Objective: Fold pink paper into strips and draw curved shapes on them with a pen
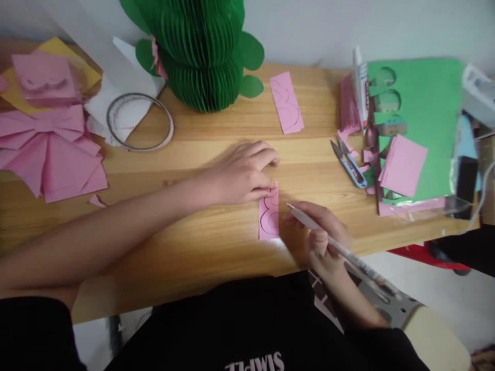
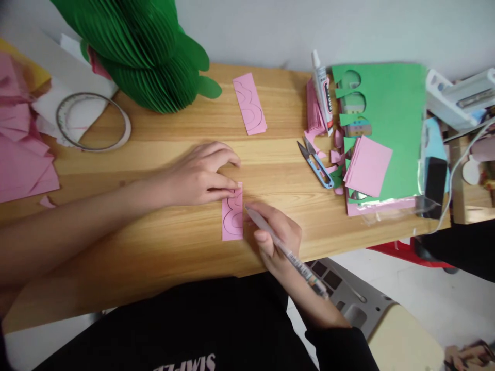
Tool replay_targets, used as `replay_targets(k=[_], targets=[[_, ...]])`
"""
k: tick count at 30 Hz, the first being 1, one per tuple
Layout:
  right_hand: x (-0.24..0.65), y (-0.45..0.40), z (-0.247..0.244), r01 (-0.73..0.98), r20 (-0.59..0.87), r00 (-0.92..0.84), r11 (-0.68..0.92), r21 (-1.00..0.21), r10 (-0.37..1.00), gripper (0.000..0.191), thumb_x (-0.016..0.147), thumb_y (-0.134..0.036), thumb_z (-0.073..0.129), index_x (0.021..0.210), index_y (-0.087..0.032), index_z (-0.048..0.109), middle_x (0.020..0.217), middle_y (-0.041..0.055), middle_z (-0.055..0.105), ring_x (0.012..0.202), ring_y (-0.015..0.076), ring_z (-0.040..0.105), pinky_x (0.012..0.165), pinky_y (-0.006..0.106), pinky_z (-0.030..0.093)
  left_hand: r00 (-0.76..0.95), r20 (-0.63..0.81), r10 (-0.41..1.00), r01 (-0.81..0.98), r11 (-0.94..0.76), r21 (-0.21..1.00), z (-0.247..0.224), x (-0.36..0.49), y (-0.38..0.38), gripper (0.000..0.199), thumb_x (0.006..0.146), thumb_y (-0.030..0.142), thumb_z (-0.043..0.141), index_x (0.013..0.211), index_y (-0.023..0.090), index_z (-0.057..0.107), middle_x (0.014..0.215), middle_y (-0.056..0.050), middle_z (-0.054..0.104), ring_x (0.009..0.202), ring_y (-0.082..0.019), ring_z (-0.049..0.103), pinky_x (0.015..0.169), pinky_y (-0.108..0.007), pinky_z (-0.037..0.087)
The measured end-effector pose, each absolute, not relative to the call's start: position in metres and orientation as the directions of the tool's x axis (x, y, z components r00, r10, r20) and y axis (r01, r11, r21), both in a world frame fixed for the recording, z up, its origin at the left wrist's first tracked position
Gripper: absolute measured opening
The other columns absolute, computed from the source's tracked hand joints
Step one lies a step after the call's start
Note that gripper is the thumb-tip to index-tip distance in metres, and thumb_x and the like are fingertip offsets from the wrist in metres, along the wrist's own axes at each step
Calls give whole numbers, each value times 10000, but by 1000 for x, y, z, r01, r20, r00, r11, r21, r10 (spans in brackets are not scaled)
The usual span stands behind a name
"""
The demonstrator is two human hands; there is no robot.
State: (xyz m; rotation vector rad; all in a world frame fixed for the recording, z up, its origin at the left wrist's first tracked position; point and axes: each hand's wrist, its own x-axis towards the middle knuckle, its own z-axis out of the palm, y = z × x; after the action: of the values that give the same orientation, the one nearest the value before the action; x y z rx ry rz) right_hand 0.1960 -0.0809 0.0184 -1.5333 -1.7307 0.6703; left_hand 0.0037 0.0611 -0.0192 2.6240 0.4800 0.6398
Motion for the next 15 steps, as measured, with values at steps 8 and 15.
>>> replay_targets(k=[8,15], targets=[[193,-96,5,824,295,-342,436,-362,892,311,973,-381,529,1176,-166,626,1069,84,767,932,242,623,795,374,509,843,347,411,236,-862,449,-17,1,61,196,929,344,615,900,242,780,1127,-97,626,1085,-266,541,889,-423,447],[186,-99,3,863,325,-323,418,-285,889,200,912,-266,631,1090,-176,649,1081,28,781,884,225,572,761,350,433,842,356,405,247,-877,412,-12,2,60,219,934,285,586,850,221,777,1101,-111,626,1074,-283,555,878,-446,463]])
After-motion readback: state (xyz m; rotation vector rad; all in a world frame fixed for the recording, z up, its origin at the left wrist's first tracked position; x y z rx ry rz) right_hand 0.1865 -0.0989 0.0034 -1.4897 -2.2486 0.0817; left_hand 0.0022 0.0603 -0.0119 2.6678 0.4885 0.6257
